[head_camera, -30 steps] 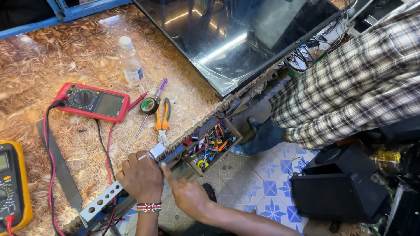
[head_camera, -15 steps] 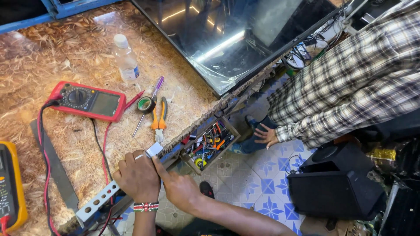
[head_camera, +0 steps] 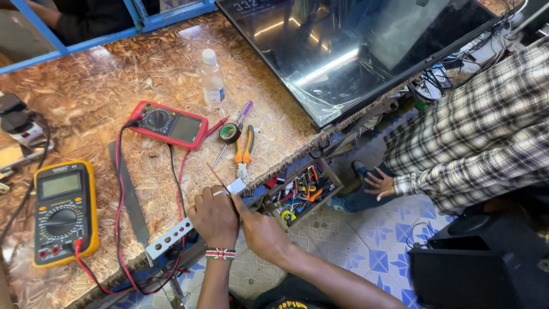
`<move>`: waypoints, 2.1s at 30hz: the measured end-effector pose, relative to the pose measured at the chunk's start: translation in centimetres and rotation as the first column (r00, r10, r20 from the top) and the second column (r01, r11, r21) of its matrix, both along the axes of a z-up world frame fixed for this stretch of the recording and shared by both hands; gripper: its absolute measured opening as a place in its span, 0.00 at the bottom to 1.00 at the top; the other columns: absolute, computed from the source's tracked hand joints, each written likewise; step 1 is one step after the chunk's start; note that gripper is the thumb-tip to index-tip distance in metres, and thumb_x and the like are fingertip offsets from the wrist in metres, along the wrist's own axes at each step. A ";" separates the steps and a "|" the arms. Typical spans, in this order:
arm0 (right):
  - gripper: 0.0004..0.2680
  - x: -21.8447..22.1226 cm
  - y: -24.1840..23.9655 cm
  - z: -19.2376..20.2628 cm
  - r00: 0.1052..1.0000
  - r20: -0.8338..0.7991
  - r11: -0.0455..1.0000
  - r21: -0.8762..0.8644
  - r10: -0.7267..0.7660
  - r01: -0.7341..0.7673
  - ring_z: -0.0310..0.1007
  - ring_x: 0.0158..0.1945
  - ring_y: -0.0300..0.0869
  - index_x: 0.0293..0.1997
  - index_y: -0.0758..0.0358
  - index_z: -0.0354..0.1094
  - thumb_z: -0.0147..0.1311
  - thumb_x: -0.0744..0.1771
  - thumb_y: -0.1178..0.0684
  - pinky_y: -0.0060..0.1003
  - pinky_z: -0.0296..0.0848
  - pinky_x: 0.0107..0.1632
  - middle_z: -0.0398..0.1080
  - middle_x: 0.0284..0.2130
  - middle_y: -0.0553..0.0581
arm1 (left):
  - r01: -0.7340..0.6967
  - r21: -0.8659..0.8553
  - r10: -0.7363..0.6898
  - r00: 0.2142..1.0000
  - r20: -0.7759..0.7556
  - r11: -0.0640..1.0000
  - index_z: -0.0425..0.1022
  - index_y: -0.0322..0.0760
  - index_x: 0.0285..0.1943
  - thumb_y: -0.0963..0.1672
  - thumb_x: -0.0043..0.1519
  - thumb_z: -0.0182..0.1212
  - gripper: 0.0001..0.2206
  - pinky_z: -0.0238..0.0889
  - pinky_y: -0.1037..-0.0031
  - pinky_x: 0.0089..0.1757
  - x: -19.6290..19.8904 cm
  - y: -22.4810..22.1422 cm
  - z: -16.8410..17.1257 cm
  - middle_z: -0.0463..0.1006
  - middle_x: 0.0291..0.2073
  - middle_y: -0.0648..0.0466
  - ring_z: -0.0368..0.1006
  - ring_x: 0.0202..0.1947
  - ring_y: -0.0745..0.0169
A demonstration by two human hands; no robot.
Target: Cutting a small plastic strip using wire cutters on an electronics repair workbench.
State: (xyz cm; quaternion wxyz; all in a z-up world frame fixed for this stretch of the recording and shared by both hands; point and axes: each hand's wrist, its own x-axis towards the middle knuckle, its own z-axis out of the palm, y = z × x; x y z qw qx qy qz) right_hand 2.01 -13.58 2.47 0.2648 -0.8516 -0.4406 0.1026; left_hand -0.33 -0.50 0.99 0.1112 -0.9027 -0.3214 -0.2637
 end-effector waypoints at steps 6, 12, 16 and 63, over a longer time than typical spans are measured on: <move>0.24 0.3 -3.6 2.9 0.976 -0.212 0.960 0.259 -0.055 0.111 0.54 0.10 0.33 0.78 0.61 0.38 0.37 0.70 0.63 0.30 0.55 0.12 0.73 0.25 0.55 | 0.039 -0.133 -0.039 0.999 0.005 0.990 0.77 0.47 0.37 0.45 0.66 0.49 0.10 0.56 0.65 0.33 0.3 0.1 -0.1 0.76 0.31 0.58 0.70 0.33 0.56; 0.25 6.1 -5.5 3.7 0.876 -0.287 0.899 0.092 -0.387 0.427 0.74 0.28 0.62 0.79 0.64 0.38 0.42 0.71 0.55 0.52 0.68 0.27 0.76 0.30 0.77 | 0.090 -0.020 -0.087 0.988 0.130 0.996 0.75 0.42 0.35 0.46 0.63 0.49 0.09 0.56 0.66 0.36 0.2 0.6 -1.3 0.70 0.27 0.58 0.70 0.32 0.56; 0.26 9.0 -5.1 4.3 0.852 -0.424 0.926 0.076 -0.306 0.371 0.76 0.24 0.48 0.76 0.75 0.39 0.44 0.71 0.52 0.41 0.75 0.22 0.76 0.31 0.67 | 0.162 -0.166 -0.150 0.985 0.084 0.973 0.75 0.41 0.41 0.47 0.68 0.48 0.11 0.57 0.65 0.40 -0.1 1.1 -1.6 0.72 0.32 0.57 0.72 0.38 0.56; 0.15 -1.0 -7.7 4.1 0.342 -0.913 0.934 0.301 0.222 0.195 0.79 0.22 0.51 0.61 0.72 0.59 0.50 0.69 0.54 0.40 0.78 0.23 0.75 0.25 0.68 | 0.841 -0.459 0.544 0.537 0.645 -0.287 0.64 0.30 0.68 0.48 0.72 0.46 0.21 0.70 0.71 0.43 -17.4 -7.3 5.4 0.75 0.42 0.46 0.68 0.36 0.66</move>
